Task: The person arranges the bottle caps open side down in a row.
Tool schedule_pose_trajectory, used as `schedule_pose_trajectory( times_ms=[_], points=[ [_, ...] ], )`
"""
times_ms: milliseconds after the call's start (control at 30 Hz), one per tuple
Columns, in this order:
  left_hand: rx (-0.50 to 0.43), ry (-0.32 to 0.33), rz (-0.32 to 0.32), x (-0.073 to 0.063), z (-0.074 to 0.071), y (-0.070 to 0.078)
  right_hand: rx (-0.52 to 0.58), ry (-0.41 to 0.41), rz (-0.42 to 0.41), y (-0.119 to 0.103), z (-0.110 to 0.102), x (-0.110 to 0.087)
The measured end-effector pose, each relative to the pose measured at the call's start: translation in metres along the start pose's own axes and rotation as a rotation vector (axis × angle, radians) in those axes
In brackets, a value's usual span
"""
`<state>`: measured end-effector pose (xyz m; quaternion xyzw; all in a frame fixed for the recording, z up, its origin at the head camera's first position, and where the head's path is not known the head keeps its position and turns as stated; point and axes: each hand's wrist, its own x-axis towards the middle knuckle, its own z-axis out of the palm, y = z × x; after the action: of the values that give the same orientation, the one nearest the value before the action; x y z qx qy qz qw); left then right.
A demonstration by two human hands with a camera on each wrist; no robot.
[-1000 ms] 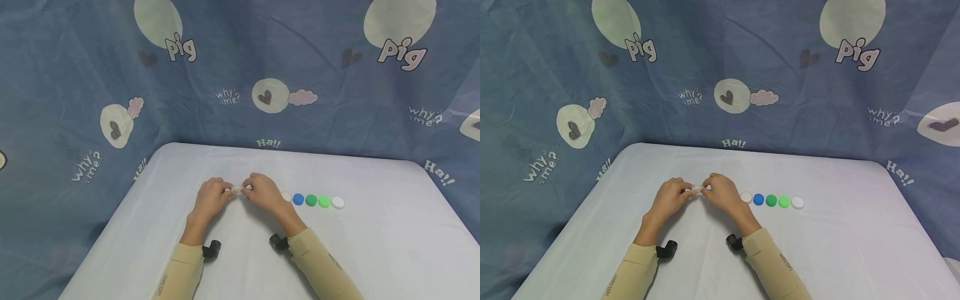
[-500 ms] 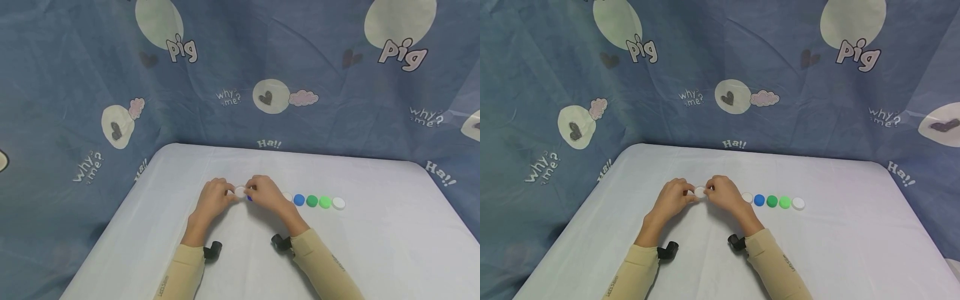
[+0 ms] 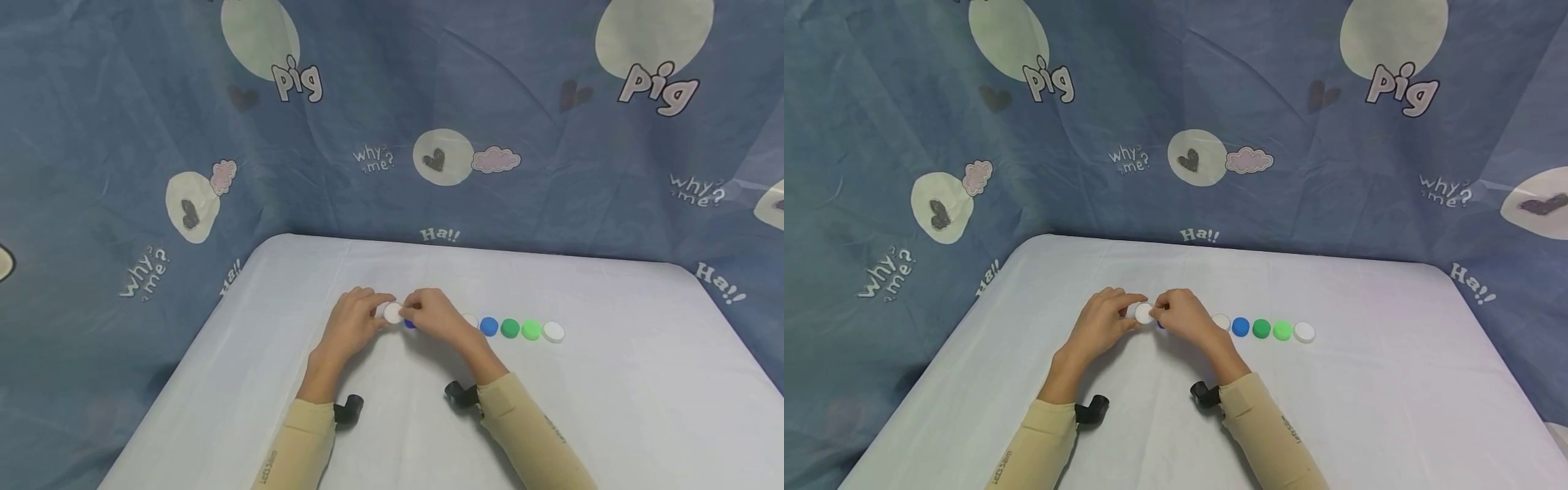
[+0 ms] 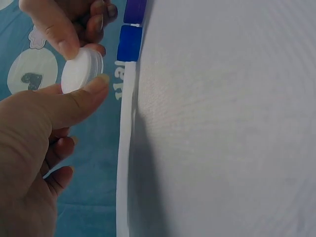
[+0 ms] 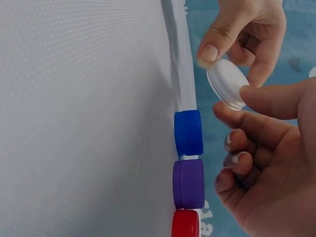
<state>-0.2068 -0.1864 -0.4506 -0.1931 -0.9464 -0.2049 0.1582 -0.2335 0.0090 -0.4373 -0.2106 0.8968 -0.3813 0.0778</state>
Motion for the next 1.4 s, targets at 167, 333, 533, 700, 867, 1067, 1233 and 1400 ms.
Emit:
schedule_pose_trajectory(
  times_ms=[167, 333, 533, 700, 867, 1067, 1233, 1400],
  points=[
    [0.004, 0.002, 0.006, -0.002, -0.001, 0.0, -0.014, -0.033, -0.018, 0.001, -0.002, -0.001],
    [-0.001, -0.027, -0.015, -0.002, -0.002, 0.0, -0.046, -0.066, -0.054, 0.004, -0.005, 0.001],
    [-0.004, -0.068, -0.046, -0.002, -0.003, 0.001, -0.095, -0.039, -0.084, 0.003, -0.007, 0.0],
    [0.014, -0.074, -0.07, -0.003, -0.003, 0.001, -0.136, -0.006, -0.112, 0.001, -0.006, -0.001],
    [0.022, -0.085, -0.087, -0.004, -0.003, 0.0, -0.204, 0.008, -0.144, 0.001, -0.003, -0.001],
    [0.024, -0.087, -0.096, -0.003, -0.001, 0.001, -0.256, 0.014, -0.145, 0.003, 0.001, 0.0],
    [0.022, -0.065, -0.108, -0.003, 0.0, 0.0, -0.277, 0.035, -0.151, 0.003, 0.003, 0.001],
    [0.031, -0.045, -0.111, -0.002, 0.001, 0.0, -0.285, 0.046, -0.131, 0.002, 0.005, 0.002]
  ],
)
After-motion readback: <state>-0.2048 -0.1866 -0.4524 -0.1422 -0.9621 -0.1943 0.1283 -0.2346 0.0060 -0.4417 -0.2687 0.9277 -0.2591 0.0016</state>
